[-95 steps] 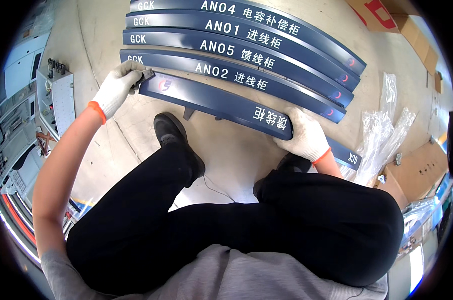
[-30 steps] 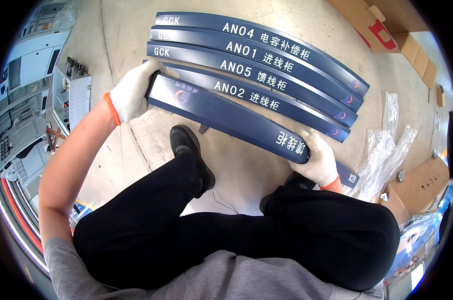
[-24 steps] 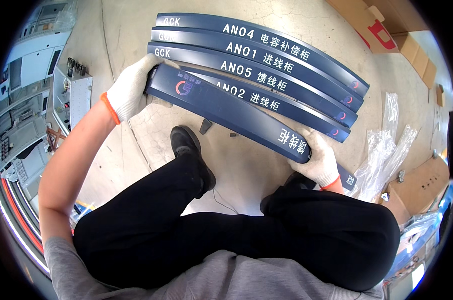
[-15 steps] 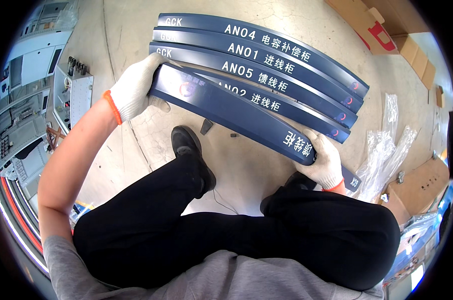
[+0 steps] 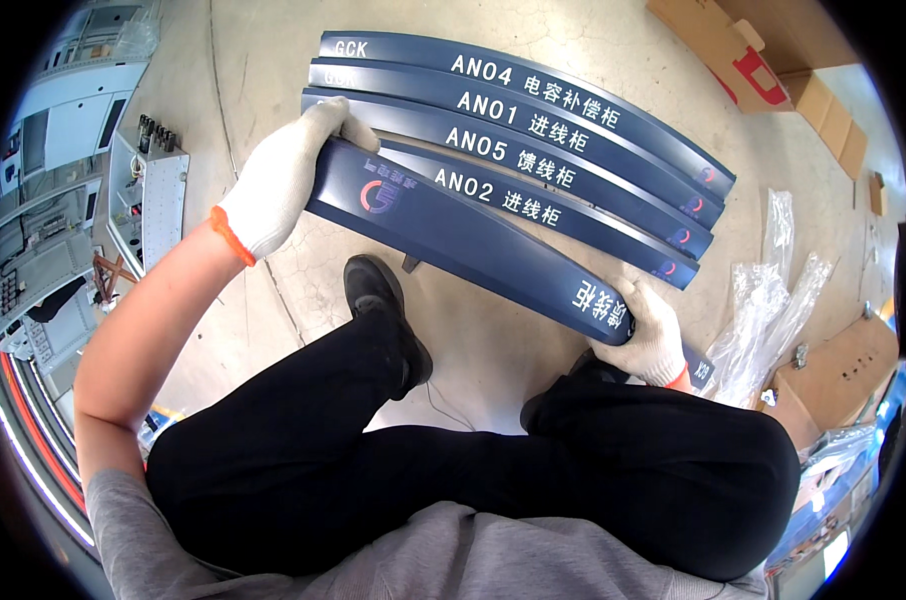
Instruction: The person sits on the floor and assembles several long, dark blue metal sign pieces. They insert small black plastic end caps into the ends of the signs and stack the completed pieces on the floor.
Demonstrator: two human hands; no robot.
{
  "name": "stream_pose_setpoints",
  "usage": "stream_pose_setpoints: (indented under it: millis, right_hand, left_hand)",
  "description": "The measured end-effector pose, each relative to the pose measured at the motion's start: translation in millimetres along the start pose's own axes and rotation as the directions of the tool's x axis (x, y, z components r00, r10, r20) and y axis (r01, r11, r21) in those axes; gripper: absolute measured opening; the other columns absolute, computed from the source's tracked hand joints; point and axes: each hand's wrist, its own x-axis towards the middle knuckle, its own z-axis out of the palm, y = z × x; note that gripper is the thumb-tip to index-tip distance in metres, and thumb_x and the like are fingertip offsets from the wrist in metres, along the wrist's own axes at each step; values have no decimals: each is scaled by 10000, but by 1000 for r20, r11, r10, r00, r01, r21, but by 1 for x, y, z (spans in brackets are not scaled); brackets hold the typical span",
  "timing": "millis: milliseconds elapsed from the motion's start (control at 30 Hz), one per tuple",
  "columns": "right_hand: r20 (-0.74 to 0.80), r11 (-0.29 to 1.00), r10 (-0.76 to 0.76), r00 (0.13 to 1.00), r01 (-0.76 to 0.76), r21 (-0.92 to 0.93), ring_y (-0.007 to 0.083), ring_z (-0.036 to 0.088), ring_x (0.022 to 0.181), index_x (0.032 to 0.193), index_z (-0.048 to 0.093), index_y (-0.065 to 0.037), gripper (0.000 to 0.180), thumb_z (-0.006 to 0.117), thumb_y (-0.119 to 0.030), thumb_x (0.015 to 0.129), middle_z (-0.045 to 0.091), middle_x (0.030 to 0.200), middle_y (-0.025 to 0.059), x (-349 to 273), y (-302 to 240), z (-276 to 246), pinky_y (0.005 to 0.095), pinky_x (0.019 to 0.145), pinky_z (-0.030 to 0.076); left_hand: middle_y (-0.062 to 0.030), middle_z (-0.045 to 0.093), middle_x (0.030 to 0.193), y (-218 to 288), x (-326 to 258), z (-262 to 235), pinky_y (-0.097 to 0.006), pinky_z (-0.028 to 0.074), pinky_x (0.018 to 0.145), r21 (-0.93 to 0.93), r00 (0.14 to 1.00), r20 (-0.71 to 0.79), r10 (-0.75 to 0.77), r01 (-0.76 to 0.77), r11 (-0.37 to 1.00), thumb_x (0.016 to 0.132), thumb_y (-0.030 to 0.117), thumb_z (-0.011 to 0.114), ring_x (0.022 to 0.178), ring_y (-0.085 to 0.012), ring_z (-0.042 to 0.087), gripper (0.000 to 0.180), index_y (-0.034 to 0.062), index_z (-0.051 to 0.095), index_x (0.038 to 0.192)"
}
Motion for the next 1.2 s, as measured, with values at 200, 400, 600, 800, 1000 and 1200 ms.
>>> stream_pose_setpoints:
  millis: [200,400,600,800,1000,1200]
  right_hand:
    - [42,993,66,997,-70,99,328,731,919,1308,689,-19,647,899,-161,712,700,995,150,-12,1,-11,395,843,585]
    - [173,965,136,975,-170,199,333,739,1105,1337,690,-23,713,892,-185,673,730,1169,179,-1,-9,-53,395,1010,564]
    - [426,904,44,903,-217,368,296,694,1169,1402,668,54,812,872,-189,655,727,1247,175,5,14,-70,365,1075,510]
    - [692,538,-132,710,-535,652,203,679,897,1251,699,49,666,851,-427,810,701,1081,114,-9,42,-63,327,843,544]
    - [668,339,-292,685,-579,742,238,710,921,1293,677,104,948,798,-735,868,724,1135,181,-23,49,-47,359,822,563]
    - [661,286,-419,623,-600,747,270,736,999,1402,632,108,982,790,-710,884,737,1203,218,-29,73,-49,377,872,571]
  left_hand:
    - [-175,691,1352,11,-6,-4,-356,498,1130,-354,938,225,264,-173,919,1058,173,349,1267,-239,658,486,-29,581,1434]
    - [-222,663,1371,41,-9,-8,-492,424,1255,-704,870,272,411,-111,701,919,112,445,1414,-375,568,541,-15,581,1427]
    - [-218,696,1326,47,-12,3,-512,434,1241,-835,873,227,432,-54,548,1118,188,484,1354,-371,617,372,-33,606,1392]
    - [-146,673,1289,55,-21,18,-426,481,1135,-664,882,207,424,-192,723,1180,350,373,1212,-285,656,413,33,577,1349]
    - [-125,664,1301,66,-36,23,-420,516,1064,-571,860,253,444,-237,786,1180,436,394,1198,-250,637,462,65,587,1377]
    - [-114,642,1357,90,-55,43,-416,513,1112,-68,854,42,518,-515,854,1162,430,466,1258,-218,629,497,50,560,1467]
